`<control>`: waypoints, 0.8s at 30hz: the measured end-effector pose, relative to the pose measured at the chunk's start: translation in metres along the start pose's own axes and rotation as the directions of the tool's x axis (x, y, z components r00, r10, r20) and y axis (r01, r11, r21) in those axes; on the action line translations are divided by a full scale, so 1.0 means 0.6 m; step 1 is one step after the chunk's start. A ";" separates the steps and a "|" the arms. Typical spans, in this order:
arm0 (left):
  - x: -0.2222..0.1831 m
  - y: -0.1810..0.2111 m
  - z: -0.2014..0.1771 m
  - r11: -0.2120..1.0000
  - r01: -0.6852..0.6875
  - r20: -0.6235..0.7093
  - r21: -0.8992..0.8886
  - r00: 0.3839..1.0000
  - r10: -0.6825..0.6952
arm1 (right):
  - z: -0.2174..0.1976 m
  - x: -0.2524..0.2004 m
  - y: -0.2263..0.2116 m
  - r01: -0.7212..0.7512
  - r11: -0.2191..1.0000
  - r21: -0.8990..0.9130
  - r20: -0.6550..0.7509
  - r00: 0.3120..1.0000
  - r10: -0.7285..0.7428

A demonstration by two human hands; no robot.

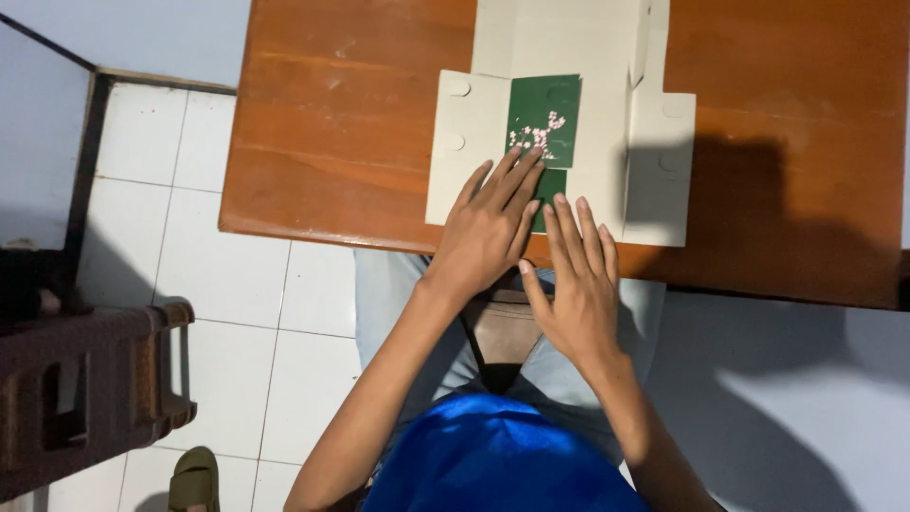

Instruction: Assembling a cardboard box by folding and inserting decorative paper strips.

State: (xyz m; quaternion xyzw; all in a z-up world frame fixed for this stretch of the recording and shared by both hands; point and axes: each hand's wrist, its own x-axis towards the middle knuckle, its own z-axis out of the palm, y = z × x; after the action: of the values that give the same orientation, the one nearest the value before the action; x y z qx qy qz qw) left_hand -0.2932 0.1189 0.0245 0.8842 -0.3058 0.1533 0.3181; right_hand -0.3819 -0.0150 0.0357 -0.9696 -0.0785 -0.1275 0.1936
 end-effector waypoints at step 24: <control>0.046 -0.042 0.012 0.988 0.079 0.170 0.136 0.980 -0.101 | 0.027 0.076 0.011 0.116 0.986 -0.122 -0.042 0.992 -0.122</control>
State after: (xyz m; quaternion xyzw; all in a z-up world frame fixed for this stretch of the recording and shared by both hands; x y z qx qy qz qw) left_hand -0.2554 0.1171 0.0202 0.9259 -0.2818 0.0794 0.2386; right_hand -0.3334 -0.0096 0.0314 -0.9696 -0.1237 -0.1669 0.1291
